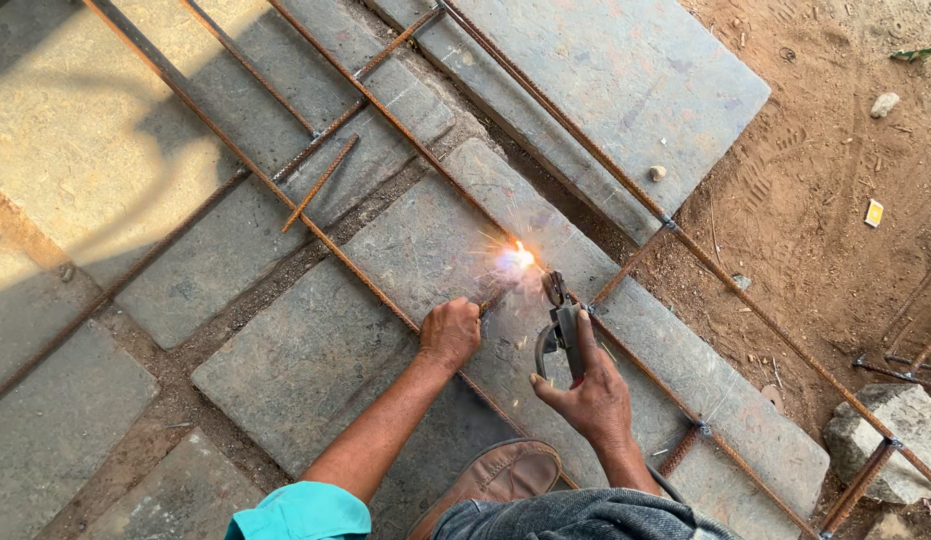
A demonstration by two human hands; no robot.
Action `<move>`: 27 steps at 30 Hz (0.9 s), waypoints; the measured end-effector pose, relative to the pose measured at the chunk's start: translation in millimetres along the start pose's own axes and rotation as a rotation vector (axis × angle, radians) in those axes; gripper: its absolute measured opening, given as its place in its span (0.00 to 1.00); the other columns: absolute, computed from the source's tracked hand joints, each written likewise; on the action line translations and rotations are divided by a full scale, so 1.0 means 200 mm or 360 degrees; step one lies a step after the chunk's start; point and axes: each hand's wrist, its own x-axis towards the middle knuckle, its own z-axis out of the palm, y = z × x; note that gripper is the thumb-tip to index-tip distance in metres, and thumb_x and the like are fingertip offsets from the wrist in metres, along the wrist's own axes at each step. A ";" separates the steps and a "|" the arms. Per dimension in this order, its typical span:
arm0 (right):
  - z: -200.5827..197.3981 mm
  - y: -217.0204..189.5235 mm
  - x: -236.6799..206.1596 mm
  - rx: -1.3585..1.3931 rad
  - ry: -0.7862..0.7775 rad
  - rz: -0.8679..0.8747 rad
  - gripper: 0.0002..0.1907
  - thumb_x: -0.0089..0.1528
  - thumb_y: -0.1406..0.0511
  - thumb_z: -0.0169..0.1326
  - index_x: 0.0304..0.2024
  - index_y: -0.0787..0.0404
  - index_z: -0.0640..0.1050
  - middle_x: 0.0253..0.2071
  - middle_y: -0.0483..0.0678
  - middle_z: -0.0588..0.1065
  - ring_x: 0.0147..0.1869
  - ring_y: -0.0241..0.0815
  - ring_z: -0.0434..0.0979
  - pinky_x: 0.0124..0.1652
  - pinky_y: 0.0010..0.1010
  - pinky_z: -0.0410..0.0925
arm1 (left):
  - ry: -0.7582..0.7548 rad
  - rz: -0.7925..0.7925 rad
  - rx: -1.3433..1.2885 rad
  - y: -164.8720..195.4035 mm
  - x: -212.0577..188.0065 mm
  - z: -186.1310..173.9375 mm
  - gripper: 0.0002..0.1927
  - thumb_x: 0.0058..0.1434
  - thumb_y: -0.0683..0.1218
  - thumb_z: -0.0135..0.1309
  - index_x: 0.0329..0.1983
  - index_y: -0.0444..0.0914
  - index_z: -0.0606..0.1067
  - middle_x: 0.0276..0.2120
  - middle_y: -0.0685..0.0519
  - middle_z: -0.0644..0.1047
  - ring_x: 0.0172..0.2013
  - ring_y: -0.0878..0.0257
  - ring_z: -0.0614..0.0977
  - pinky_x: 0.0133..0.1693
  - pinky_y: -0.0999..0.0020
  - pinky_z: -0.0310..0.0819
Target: The person welds intersections of a rebar grid laid on concrete slabs using a handheld welding tool. They move along the grid, positioning the electrode at each joint and creating welds with visible sparks.
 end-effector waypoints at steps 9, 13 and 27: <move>-0.01 -0.02 -0.02 0.0057 0.0222 -0.0281 0.65 0.46 0.50 0.70 0.78 0.46 0.48 0.47 0.57 0.78 0.47 0.52 0.82 0.43 0.42 0.75 | 0.0041 -0.0036 -0.0097 0.00 -0.02 -0.01 0.08 0.63 0.44 0.55 0.29 0.37 0.78 0.32 0.44 0.78 0.35 0.46 0.84 0.38 0.52 0.81; 0.00 -0.02 -0.01 0.0121 0.0044 0.0010 0.64 0.45 0.50 0.68 0.77 0.45 0.48 0.48 0.54 0.79 0.47 0.49 0.84 0.45 0.39 0.77 | 0.0136 -0.0032 -0.0063 0.00 -0.01 0.02 0.06 0.60 0.42 0.54 0.29 0.36 0.77 0.32 0.45 0.78 0.36 0.48 0.84 0.38 0.52 0.81; -0.08 0.01 -0.05 0.0187 0.0267 -0.0173 0.66 0.46 0.52 0.71 0.79 0.43 0.47 0.51 0.60 0.78 0.52 0.54 0.82 0.50 0.45 0.75 | -0.0199 0.0010 -0.0045 -0.08 0.04 -0.07 0.05 0.57 0.42 0.57 0.34 0.38 0.82 0.35 0.38 0.81 0.38 0.38 0.84 0.41 0.46 0.80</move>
